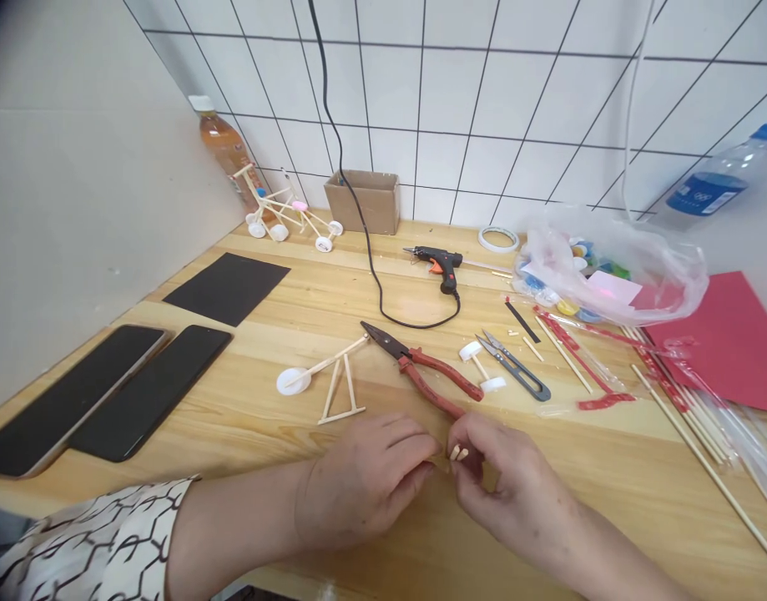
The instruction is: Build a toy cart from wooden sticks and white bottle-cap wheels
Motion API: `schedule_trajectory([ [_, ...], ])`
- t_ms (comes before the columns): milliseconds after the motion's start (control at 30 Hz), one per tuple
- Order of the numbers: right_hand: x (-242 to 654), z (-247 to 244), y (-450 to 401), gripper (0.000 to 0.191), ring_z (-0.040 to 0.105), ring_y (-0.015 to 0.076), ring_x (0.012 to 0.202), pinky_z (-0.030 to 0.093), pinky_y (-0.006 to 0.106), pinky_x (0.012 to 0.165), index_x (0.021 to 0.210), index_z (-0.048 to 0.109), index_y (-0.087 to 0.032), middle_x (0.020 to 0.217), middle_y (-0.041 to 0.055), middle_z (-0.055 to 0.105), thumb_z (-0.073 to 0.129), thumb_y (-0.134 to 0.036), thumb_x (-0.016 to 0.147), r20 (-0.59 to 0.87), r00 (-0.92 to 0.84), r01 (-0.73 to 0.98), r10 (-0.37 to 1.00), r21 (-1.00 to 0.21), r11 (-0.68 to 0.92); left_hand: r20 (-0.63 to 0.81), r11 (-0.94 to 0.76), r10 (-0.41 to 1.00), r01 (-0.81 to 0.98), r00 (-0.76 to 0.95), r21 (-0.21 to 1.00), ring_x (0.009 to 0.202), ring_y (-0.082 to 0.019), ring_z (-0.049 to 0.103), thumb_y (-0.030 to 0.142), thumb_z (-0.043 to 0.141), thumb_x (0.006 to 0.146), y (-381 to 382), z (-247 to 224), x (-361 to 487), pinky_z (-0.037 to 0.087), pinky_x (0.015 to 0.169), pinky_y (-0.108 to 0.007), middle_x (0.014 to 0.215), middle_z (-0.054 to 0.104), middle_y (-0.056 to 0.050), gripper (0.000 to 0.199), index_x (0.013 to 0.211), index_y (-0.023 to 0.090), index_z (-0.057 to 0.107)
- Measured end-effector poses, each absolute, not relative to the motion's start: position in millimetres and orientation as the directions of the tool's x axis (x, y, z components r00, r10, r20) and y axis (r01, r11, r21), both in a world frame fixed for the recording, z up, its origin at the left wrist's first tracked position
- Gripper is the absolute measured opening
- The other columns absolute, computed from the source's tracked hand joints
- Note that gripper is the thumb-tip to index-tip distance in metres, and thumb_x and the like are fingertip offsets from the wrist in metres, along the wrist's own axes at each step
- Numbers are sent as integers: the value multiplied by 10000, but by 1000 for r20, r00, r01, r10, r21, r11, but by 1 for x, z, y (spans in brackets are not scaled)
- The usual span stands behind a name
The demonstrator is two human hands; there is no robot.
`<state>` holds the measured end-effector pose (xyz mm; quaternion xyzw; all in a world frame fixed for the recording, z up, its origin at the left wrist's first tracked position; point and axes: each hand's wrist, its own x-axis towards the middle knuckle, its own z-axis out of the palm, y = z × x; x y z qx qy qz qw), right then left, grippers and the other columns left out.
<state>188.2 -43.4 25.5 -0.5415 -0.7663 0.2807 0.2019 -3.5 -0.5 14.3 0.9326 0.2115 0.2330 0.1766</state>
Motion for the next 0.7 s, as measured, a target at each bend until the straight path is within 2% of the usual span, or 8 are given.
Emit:
schedule_trajectory([
  [367, 186, 27, -42, 153, 543, 115, 594, 444, 224, 556, 714, 504, -205, 665, -9, 594, 450, -62, 722, -50, -356, 720, 933, -652, 240, 325, -892, 404, 290, 855, 346, 713, -159, 524, 136, 401, 856, -1, 11, -4, 434, 633, -280, 780, 591, -54, 150, 851, 111, 548],
  [533, 183, 26, -42, 113, 546, 116, 596, 442, 226, 560, 699, 512, -198, 657, -7, 593, 486, -91, 728, -93, -338, 652, 937, -741, 162, 300, -852, 447, 300, 843, 429, 705, -156, 525, 144, 395, 868, -1, 14, -4, 424, 629, -271, 775, 603, -57, 169, 863, 114, 561],
  [700, 181, 31, -39, 88, 559, 130, 629, 458, 232, 561, 673, 557, -189, 716, 23, 609, 565, -209, 758, -133, -204, 370, 970, -928, -49, 270, -734, 564, 324, 780, 597, 739, -152, 544, 222, 428, 876, -1, 18, -5, 424, 635, -251, 819, 629, -64, 185, 867, 111, 576],
])
